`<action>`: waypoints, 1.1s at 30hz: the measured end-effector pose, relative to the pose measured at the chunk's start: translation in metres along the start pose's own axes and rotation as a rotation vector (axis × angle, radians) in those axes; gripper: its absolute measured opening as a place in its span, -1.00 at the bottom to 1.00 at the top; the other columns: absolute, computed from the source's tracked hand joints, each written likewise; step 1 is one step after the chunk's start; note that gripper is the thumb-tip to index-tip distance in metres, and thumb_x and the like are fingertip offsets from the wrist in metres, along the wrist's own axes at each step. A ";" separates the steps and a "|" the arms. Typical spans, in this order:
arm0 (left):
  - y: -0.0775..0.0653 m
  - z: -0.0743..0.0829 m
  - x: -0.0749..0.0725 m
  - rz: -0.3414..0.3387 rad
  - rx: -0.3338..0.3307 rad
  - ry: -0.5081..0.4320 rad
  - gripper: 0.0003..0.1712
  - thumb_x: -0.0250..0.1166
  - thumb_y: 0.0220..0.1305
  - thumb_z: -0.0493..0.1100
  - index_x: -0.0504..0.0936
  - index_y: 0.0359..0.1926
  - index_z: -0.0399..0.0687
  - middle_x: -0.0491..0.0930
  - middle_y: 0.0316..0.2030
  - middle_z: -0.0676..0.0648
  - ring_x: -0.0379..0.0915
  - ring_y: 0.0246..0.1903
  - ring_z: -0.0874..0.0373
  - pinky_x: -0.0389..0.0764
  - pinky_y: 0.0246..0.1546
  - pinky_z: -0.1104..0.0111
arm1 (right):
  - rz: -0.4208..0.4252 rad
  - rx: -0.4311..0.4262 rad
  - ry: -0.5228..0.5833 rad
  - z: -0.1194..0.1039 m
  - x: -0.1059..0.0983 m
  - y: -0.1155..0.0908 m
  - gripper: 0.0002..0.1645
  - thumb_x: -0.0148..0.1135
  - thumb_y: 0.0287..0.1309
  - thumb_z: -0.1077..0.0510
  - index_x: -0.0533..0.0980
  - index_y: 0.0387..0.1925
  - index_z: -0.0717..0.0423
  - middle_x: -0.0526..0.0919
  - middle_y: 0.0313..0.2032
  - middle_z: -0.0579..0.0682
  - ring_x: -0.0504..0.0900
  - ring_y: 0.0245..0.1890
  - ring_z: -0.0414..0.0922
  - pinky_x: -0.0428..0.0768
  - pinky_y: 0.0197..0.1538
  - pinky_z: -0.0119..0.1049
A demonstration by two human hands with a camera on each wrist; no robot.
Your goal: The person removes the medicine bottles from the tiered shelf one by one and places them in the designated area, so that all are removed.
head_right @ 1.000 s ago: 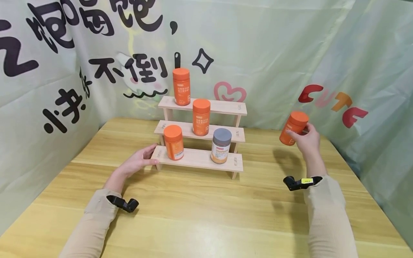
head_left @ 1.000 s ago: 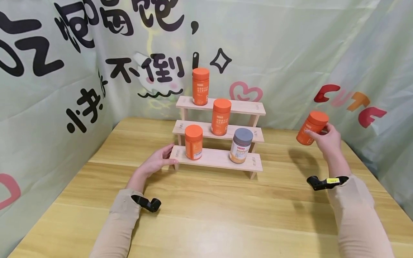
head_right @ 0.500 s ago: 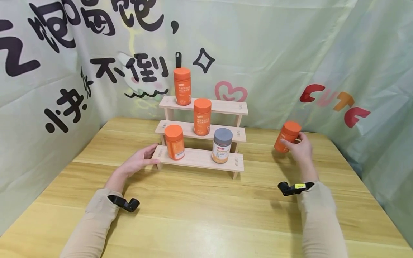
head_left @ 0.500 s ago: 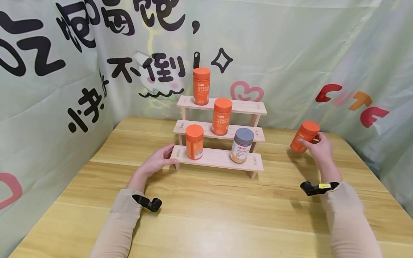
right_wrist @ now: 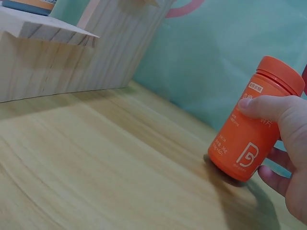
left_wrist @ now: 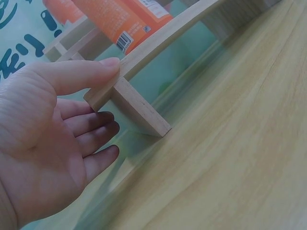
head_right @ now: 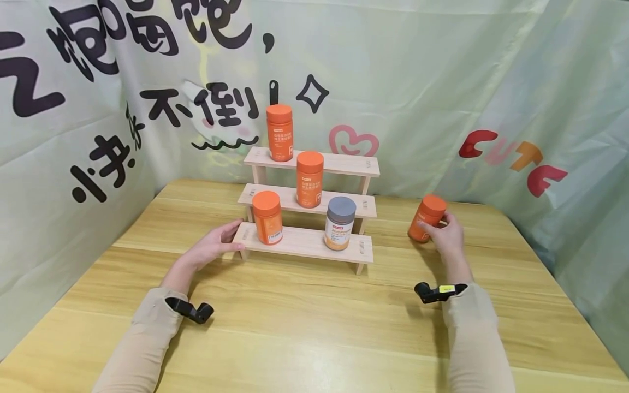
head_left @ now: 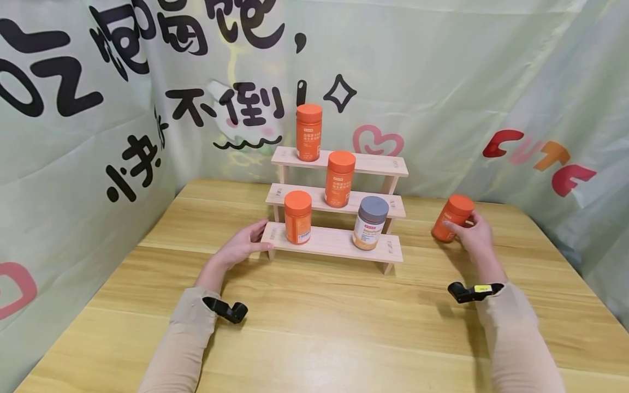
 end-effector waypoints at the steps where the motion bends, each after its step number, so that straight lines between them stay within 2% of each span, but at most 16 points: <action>1: 0.000 0.000 0.000 0.000 -0.001 0.001 -0.08 0.24 0.19 -0.30 -0.14 0.39 -0.41 -0.08 0.37 -0.36 -0.11 0.35 -0.18 -0.02 0.33 0.09 | 0.003 0.001 0.010 0.001 0.000 0.000 -0.41 0.34 0.04 0.07 0.33 0.08 0.15 0.39 -0.15 -0.19 0.37 -0.28 -0.45 0.44 -0.27 -0.63; 5: -0.001 0.000 0.000 0.002 -0.001 -0.001 -0.08 0.24 0.19 -0.30 -0.14 0.39 -0.41 -0.08 0.38 -0.36 -0.12 0.35 -0.18 -0.02 0.33 0.09 | 0.015 0.013 0.038 0.004 0.001 -0.001 -0.47 0.35 0.03 0.10 0.34 0.02 0.06 0.38 -0.15 -0.20 0.38 -0.27 -0.44 0.46 -0.30 -0.64; 9: -0.001 0.000 0.000 0.001 0.003 -0.005 -0.08 0.24 0.19 -0.30 -0.14 0.39 -0.42 -0.09 0.38 -0.36 -0.12 0.35 -0.18 -0.02 0.33 0.08 | 0.016 0.017 0.027 0.004 0.002 -0.002 -0.34 0.33 0.04 0.10 0.29 0.14 0.22 0.39 -0.11 -0.15 0.38 -0.23 -0.40 0.45 -0.29 -0.64; 13: -0.001 0.000 -0.001 0.006 0.001 0.006 -0.08 0.24 0.19 -0.29 -0.14 0.39 -0.41 -0.09 0.38 -0.35 -0.12 0.35 -0.18 -0.02 0.33 0.08 | -0.008 -0.020 0.017 0.000 0.004 -0.003 -0.26 0.32 0.06 0.08 0.24 0.19 0.32 0.39 -0.11 -0.16 0.37 -0.23 -0.42 0.43 -0.27 -0.64; 21: -0.002 -0.002 -0.001 0.011 -0.006 0.020 -0.09 0.23 0.20 -0.29 -0.14 0.38 -0.43 -0.11 0.38 -0.36 -0.12 0.35 -0.19 -0.02 0.33 0.07 | -0.085 -0.102 0.051 0.001 0.000 -0.006 -0.51 0.31 0.09 0.07 0.34 0.04 0.00 0.37 -0.25 -0.37 0.40 -0.30 -0.50 0.41 -0.26 -0.67; 24: -0.002 -0.001 0.000 0.007 -0.002 0.025 -0.09 0.23 0.20 -0.29 -0.14 0.38 -0.45 -0.11 0.38 -0.37 -0.12 0.34 -0.21 -0.02 0.32 0.06 | -0.120 -0.097 0.147 0.003 -0.003 -0.009 -0.58 0.30 0.09 0.14 0.36 -0.04 -0.13 0.40 -0.28 -0.38 0.43 -0.31 -0.50 0.45 -0.27 -0.67; 26: -0.002 -0.001 0.000 0.008 -0.002 0.024 -0.08 0.24 0.19 -0.29 -0.14 0.38 -0.44 -0.11 0.38 -0.37 -0.12 0.34 -0.21 -0.02 0.32 0.06 | -0.139 -0.078 0.254 0.004 -0.006 -0.010 -0.59 0.31 0.07 0.21 0.36 -0.10 -0.18 0.45 -0.29 -0.38 0.46 -0.32 -0.49 0.50 -0.29 -0.64; 29: -0.001 -0.001 0.000 0.009 0.001 0.025 -0.08 0.24 0.19 -0.29 -0.14 0.38 -0.43 -0.10 0.38 -0.36 -0.12 0.34 -0.20 -0.01 0.32 0.07 | -0.156 -0.051 0.387 0.005 -0.011 -0.011 -0.62 0.29 0.07 0.27 0.38 -0.18 -0.20 0.53 -0.33 -0.38 0.51 -0.35 -0.47 0.54 -0.32 -0.61; 33: 0.000 -0.003 -0.001 0.018 -0.008 0.023 -0.07 0.25 0.18 -0.29 -0.13 0.39 -0.41 -0.09 0.38 -0.34 -0.11 0.35 -0.17 -0.01 0.32 0.08 | -0.166 -0.055 0.464 0.000 -0.019 -0.009 -0.67 0.23 0.10 0.34 0.43 -0.22 -0.15 0.60 -0.37 -0.36 0.56 -0.38 -0.46 0.55 -0.32 -0.61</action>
Point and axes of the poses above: each hand's wrist, its own y-axis towards the middle knuckle, its own x-axis out of the palm, z = x × y, the point moved 7 cm from there along y, towards the middle knuckle
